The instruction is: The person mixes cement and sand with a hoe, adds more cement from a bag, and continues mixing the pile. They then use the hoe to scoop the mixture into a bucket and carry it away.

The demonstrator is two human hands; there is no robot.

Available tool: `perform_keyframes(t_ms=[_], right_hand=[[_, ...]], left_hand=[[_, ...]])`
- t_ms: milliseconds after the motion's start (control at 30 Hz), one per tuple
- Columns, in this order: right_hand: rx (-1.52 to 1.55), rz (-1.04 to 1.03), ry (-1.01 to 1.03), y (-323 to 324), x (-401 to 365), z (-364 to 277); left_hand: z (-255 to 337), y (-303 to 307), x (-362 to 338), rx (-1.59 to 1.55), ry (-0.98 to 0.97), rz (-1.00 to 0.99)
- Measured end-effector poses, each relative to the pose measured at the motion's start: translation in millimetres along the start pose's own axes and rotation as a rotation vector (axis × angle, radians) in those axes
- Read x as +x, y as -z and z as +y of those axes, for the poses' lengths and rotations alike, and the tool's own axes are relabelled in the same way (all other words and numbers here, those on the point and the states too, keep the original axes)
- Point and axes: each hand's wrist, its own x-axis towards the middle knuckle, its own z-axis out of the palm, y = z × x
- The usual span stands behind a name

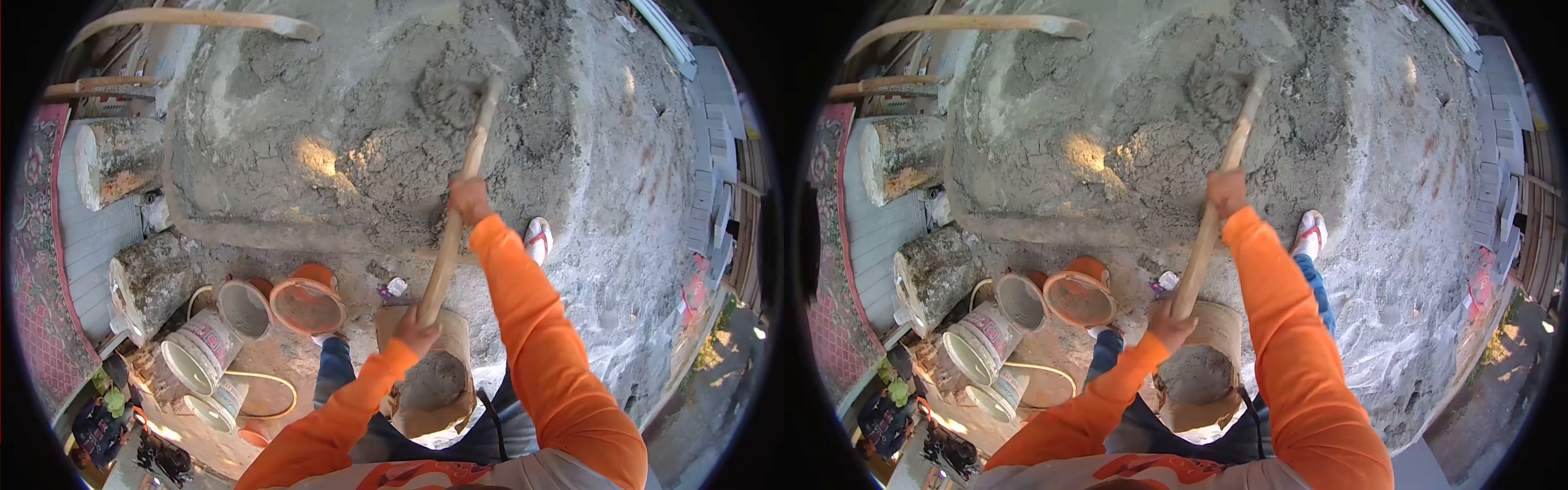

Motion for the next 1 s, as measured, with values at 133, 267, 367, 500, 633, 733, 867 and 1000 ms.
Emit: perform_keyframes(t_ms=[133, 267, 367, 500, 633, 733, 867, 1000], right_hand=[[0.255, 0.008, 0.057, 10, -171, 24], [0.368, 0.114, 0.178, 54, -164, -6], [0.348, 0.178, 0.29, 122, -41, -80], [0.109, 0.267, 0.18, 175, 125, -145], [-0.331, 0.267, -0.034, 104, 146, -51], [-0.226, 0.23, -0.002, 65, 21, -70], [-0.134, 0.049, -0.016, 14, -125, -50], [0.005, 0.013, -0.024, -3, -231, -3]], left_hand=[[10, 22, -126, -0.091, 0.478, -0.151], [-18, -4, -95, 0.035, 0.195, -0.072], [55, -30, 66, -0.057, -0.052, 0.014], [157, -37, 208, -0.285, 0.051, -0.105], [131, -37, 141, -0.568, 0.486, -0.29], [96, 18, 67, -0.613, 0.545, -0.297], [66, 75, -73, -0.621, 0.526, -0.254], [-6, 83, -179, -0.197, 0.288, -0.169]])
